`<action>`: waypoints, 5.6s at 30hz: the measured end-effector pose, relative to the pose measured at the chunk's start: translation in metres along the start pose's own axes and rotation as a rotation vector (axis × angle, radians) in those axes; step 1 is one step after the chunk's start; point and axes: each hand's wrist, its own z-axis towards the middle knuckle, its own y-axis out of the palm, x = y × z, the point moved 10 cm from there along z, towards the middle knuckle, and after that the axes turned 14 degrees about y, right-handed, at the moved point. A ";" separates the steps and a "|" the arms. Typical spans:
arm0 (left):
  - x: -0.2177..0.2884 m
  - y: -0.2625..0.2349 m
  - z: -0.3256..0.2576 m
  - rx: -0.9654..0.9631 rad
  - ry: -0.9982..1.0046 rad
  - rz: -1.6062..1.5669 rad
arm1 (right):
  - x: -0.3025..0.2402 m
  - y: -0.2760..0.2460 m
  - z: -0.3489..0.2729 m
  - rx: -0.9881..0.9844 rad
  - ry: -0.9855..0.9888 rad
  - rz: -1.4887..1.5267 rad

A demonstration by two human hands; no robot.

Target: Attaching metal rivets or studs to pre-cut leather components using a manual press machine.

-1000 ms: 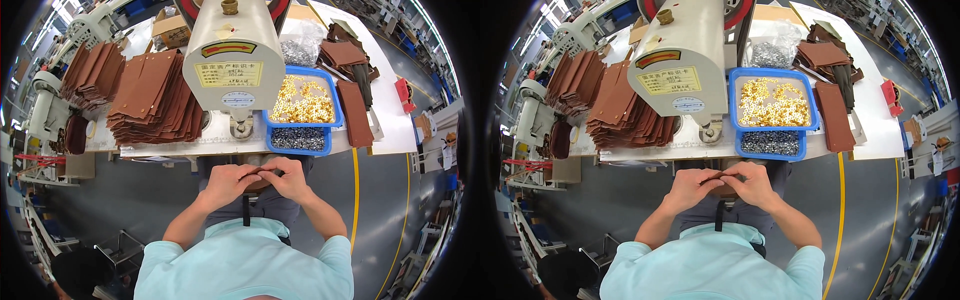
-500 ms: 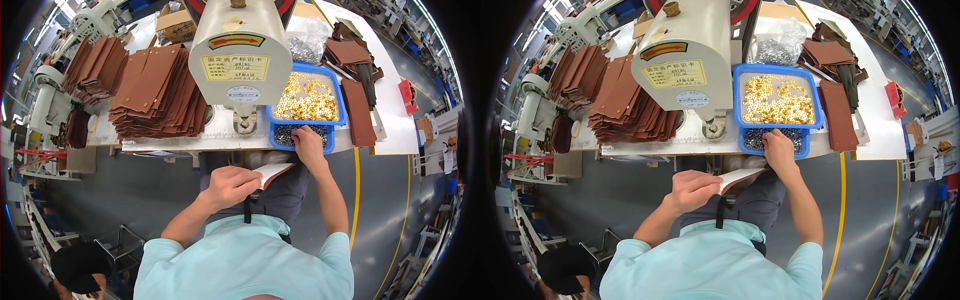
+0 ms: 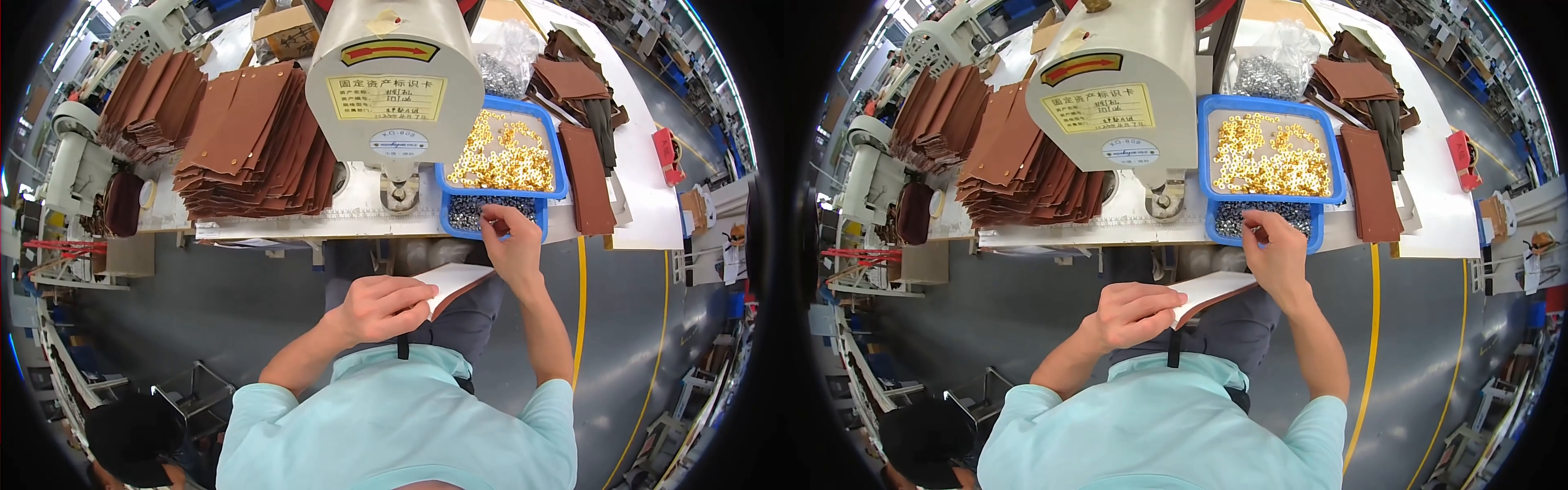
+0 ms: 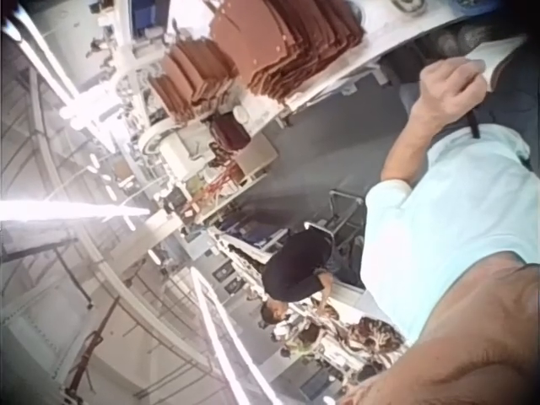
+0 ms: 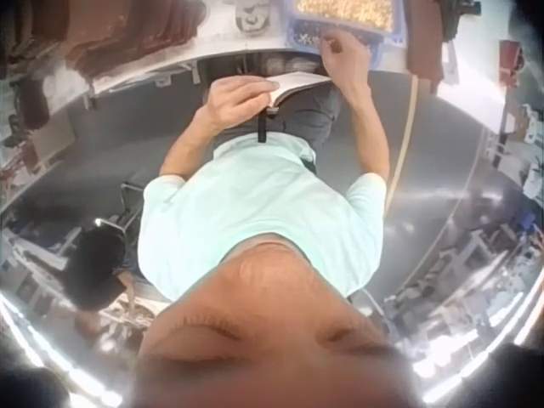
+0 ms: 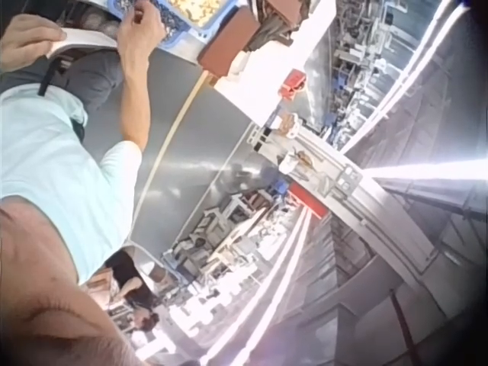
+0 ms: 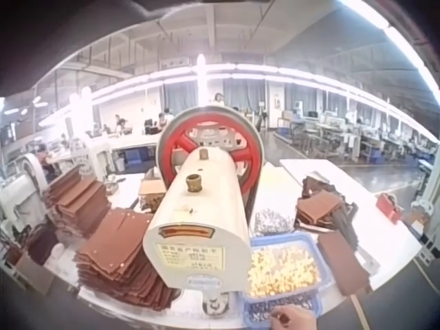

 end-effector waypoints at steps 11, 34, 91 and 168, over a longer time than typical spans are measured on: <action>0.008 -0.001 0.007 -0.042 0.015 0.123 | -0.059 0.044 -0.069 -0.975 0.232 0.662; 0.022 -0.006 0.009 -0.008 0.104 0.124 | -0.023 0.075 -0.090 -1.190 0.796 0.739; -0.002 -0.007 0.000 0.013 -0.265 -0.104 | -0.070 0.039 -0.074 -0.812 -0.048 0.275; -0.057 0.049 -0.071 -0.204 -1.150 -0.555 | -0.045 0.040 -0.019 -0.727 -0.122 0.044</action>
